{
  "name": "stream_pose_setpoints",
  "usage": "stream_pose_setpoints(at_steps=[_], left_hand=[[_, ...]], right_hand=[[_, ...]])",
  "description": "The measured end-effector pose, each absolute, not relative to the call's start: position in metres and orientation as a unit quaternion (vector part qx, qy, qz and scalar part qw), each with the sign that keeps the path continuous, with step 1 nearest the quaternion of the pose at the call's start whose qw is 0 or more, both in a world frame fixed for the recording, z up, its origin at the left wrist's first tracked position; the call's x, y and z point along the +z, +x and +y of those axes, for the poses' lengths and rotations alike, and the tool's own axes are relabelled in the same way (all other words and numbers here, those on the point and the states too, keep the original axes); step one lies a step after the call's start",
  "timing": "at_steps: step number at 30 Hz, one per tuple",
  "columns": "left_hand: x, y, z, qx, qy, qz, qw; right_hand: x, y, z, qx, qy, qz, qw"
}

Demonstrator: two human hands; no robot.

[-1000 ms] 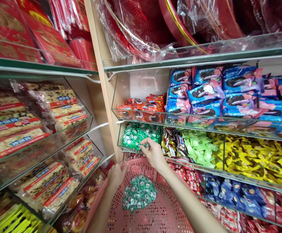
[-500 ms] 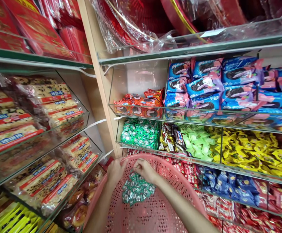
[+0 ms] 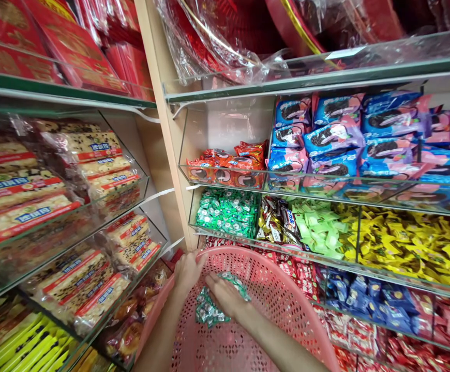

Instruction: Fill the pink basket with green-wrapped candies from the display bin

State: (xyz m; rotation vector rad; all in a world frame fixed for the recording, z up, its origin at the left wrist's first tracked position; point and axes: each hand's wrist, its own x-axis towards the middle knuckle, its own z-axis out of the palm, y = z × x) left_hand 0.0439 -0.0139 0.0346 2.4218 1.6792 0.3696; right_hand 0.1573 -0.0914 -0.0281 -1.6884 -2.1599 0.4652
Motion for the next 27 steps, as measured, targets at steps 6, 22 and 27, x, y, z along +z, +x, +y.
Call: stream_pose_setpoints(at_steps=[6,22,27], left_hand=[[0.034,0.043,-0.015,0.123,0.812,0.565,0.076],[0.032,0.045,-0.012,0.138,0.804,0.572,0.087],[0.032,0.047,-0.010,0.141,0.801,0.573,0.098]], right_hand=[[-0.032,0.162,-0.091,0.118,-0.607,-0.774,0.139],[0.097,0.182,-0.054,-0.045,-0.563,-0.719,0.405],[0.106,0.192,-0.023,-0.078,-0.626,-0.725,0.275]])
